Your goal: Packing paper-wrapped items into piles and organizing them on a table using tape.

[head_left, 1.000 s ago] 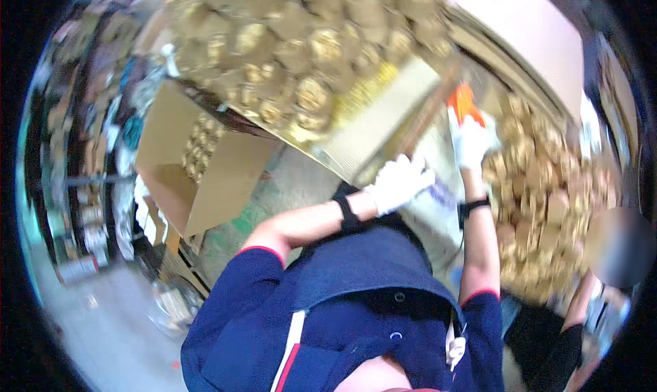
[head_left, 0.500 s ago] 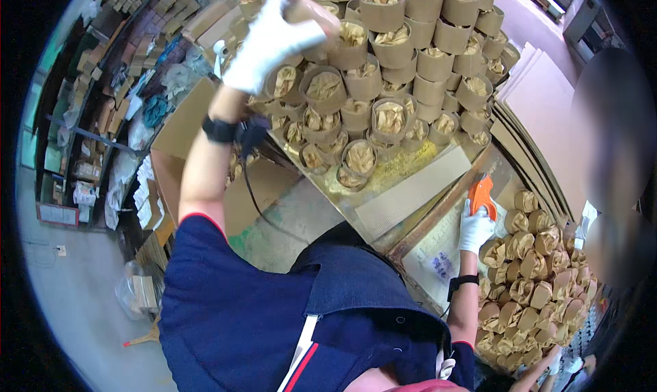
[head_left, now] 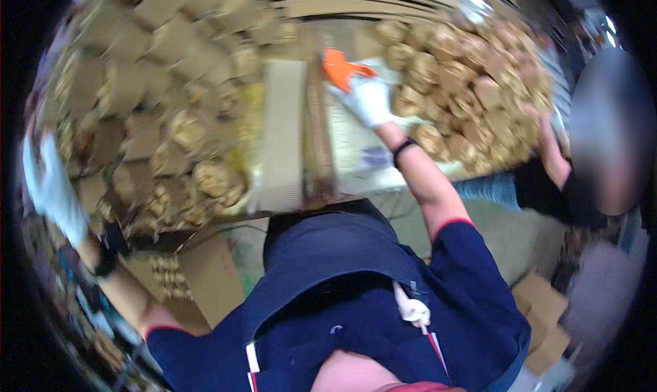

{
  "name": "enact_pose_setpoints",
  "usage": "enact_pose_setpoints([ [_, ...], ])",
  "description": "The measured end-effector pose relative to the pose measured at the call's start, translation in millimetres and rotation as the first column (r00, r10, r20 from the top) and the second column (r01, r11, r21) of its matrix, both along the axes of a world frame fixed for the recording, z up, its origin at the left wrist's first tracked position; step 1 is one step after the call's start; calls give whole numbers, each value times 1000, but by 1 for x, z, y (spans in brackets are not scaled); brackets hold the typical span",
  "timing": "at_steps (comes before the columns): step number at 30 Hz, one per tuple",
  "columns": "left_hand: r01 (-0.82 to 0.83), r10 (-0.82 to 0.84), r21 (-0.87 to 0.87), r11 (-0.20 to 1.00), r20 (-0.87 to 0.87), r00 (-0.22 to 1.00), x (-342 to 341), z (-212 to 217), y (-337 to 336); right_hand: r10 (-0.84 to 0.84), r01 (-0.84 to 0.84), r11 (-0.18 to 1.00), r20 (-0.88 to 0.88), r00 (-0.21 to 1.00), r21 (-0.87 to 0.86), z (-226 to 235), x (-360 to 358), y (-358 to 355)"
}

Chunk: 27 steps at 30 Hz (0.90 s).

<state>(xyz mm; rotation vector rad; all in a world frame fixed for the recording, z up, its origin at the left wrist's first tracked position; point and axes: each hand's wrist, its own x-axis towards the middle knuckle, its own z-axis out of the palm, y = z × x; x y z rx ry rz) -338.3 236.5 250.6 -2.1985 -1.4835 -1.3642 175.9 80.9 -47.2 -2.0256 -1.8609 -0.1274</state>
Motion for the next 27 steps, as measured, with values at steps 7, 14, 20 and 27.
enact_pose_setpoints([
  [7,527,-680,-551,648,-105,726,188,-144,-182,-38,3,981,-181,983,-192,61,22,-13],
  [14,-232,-338,-755,613,-516,787,207,-240,-240,-157,165,980,-77,985,110,207,182,-105],
  [20,-214,-258,-753,622,-456,852,205,-252,-245,11,-202,856,-374,927,-476,216,324,-115],
  [27,-220,-189,-741,635,-425,885,228,-210,-234,201,-220,859,-90,975,-463,204,342,-99],
])
